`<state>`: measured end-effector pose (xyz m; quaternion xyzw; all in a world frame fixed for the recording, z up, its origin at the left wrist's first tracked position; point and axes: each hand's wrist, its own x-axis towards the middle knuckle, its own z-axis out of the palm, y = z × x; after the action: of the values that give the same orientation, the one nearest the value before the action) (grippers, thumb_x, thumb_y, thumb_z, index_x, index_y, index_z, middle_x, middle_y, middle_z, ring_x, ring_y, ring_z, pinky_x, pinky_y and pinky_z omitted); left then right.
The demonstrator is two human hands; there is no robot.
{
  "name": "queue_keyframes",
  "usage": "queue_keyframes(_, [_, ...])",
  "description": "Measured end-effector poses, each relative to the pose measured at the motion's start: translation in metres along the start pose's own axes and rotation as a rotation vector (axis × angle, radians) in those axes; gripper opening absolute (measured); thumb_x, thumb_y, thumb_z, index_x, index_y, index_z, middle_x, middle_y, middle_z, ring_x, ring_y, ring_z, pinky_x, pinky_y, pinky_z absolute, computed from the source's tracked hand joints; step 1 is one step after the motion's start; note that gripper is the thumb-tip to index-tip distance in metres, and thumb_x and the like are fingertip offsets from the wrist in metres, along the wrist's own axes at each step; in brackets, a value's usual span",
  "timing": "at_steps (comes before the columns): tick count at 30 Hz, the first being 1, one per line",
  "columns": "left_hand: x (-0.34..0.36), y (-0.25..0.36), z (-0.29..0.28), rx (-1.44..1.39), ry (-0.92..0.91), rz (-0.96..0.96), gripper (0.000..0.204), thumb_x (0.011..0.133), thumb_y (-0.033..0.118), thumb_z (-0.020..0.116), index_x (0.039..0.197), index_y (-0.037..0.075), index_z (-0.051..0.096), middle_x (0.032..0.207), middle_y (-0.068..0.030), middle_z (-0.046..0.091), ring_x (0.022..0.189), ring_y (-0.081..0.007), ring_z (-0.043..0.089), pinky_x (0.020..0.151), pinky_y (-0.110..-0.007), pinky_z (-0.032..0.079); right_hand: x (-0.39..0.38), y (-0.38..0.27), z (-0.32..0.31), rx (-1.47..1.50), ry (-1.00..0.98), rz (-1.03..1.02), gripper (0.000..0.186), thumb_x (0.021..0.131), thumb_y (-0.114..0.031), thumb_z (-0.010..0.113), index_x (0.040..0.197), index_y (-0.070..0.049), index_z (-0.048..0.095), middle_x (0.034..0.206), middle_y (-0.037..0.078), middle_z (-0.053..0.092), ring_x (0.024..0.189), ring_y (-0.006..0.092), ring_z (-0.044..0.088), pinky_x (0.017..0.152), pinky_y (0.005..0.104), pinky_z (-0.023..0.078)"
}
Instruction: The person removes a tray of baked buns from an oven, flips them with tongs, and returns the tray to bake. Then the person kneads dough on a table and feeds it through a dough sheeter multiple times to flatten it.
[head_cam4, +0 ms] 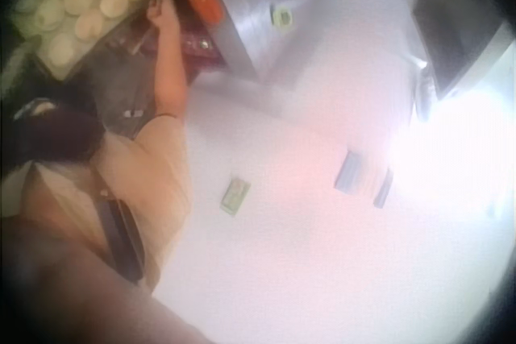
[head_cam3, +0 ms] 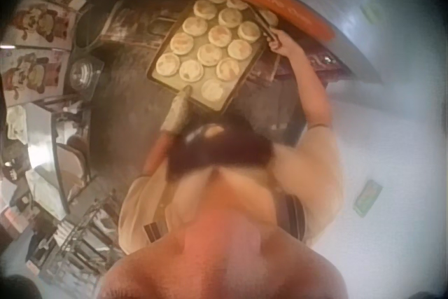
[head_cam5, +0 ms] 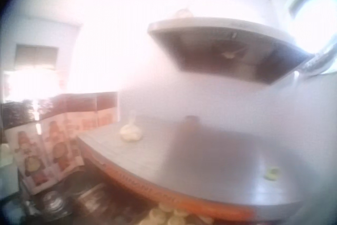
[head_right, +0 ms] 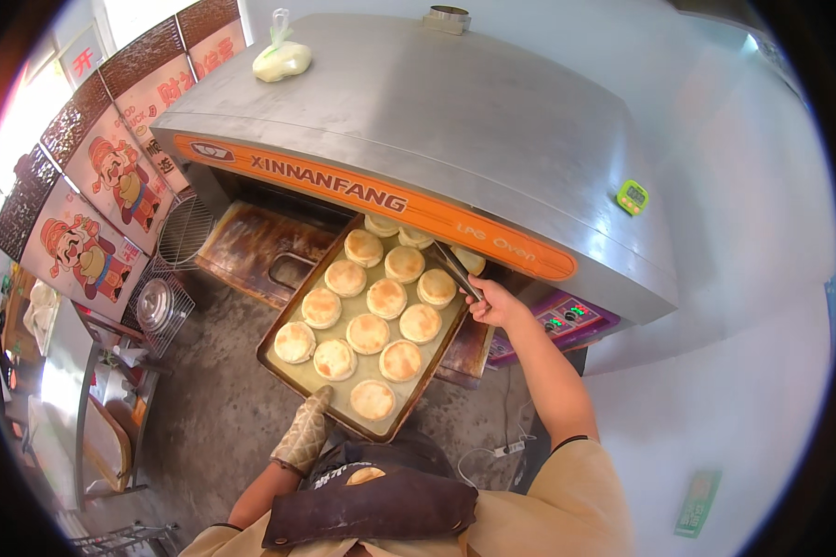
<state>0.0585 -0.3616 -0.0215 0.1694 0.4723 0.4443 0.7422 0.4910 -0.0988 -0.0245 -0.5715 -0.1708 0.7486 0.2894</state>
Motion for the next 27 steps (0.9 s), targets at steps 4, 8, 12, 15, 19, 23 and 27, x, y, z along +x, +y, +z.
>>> queue_keyframes(4, [-0.007, 0.008, 0.015, 0.083, 0.027, 0.021, 0.055, 0.116, 0.038, 0.056, 0.153, -0.003, 0.055, 0.145, -0.0168, 0.069, 0.128, -0.0251, 0.069, 0.109, -0.038, 0.057, 0.032, 0.012, -0.017, -0.077, 0.001, -0.156, 0.04, 0.112, -0.046, 0.065, 0.12, -0.007, 0.069, 0.083, 0.002, 0.06, 0.054, 0.0066, 0.045, 0.049, 0.022, 0.036])
queue_keyframes(8, [-0.011, 0.015, 0.025, 0.038, 0.031, 0.003, 0.055, 0.116, 0.038, 0.057, 0.153, -0.003, 0.056, 0.143, -0.0166, 0.069, 0.129, -0.0247, 0.068, 0.11, -0.038, 0.056, 0.031, 0.036, -0.031, -0.977, 0.471, -0.874, 0.041, 0.109, -0.038, 0.07, 0.135, -0.005, 0.068, 0.09, 0.011, 0.067, 0.067, 0.0234, 0.066, 0.058, 0.0337, 0.053])
queue_keyframes(12, [0.003, -0.013, -0.007, -0.076, 0.013, 0.029, 0.055, 0.116, 0.037, 0.058, 0.153, -0.003, 0.055, 0.145, -0.0165, 0.068, 0.132, -0.0247, 0.066, 0.114, -0.038, 0.054, -0.025, 0.036, 0.029, -1.703, 0.799, -1.017, 0.051, 0.103, -0.031, 0.074, 0.146, -0.005, 0.064, 0.107, 0.017, 0.069, 0.092, 0.038, 0.076, 0.08, 0.0449, 0.063])
queue_keyframes(15, [0.023, -0.028, -0.02, -0.108, -0.057, 0.038, 0.055, 0.116, 0.035, 0.058, 0.154, -0.004, 0.053, 0.149, -0.0164, 0.065, 0.135, -0.025, 0.065, 0.116, -0.038, 0.053, -0.033, 0.042, 0.016, -1.858, 0.911, -1.055, 0.054, 0.101, -0.031, 0.077, 0.147, -0.007, 0.063, 0.112, 0.015, 0.066, 0.087, 0.0339, 0.075, 0.074, 0.0448, 0.062])
queue_keyframes(19, [0.012, -0.01, -0.015, -0.127, -0.093, -0.043, 0.053, 0.114, 0.028, 0.059, 0.155, -0.005, 0.051, 0.152, -0.0181, 0.062, 0.139, -0.0278, 0.061, 0.123, -0.04, 0.046, -0.066, 0.06, 0.011, -1.917, 0.988, -1.037, 0.057, 0.098, -0.03, 0.079, 0.149, -0.01, 0.062, 0.111, 0.014, 0.065, 0.084, 0.0324, 0.075, 0.071, 0.0451, 0.061])
queue_keyframes(23, [0.01, -0.006, -0.02, -0.156, -0.131, -0.053, 0.053, 0.115, 0.028, 0.058, 0.155, -0.006, 0.05, 0.153, -0.018, 0.061, 0.139, -0.0286, 0.061, 0.125, -0.041, 0.045, -0.12, 0.084, 0.036, -1.767, 0.972, -0.877, 0.061, 0.096, -0.032, 0.082, 0.149, -0.009, 0.063, 0.108, 0.015, 0.066, 0.089, 0.0328, 0.075, 0.075, 0.0444, 0.06])
queue_keyframes(27, [0.01, -0.008, -0.029, -0.172, -0.185, -0.035, 0.054, 0.116, 0.027, 0.056, 0.157, -0.006, 0.048, 0.158, -0.0187, 0.058, 0.143, -0.0298, 0.058, 0.128, -0.042, 0.043, -0.127, 0.091, 0.056, -1.462, 0.868, -0.966, 0.057, 0.098, -0.032, 0.082, 0.145, -0.005, 0.066, 0.096, 0.013, 0.066, 0.087, 0.0307, 0.074, 0.072, 0.0423, 0.058])
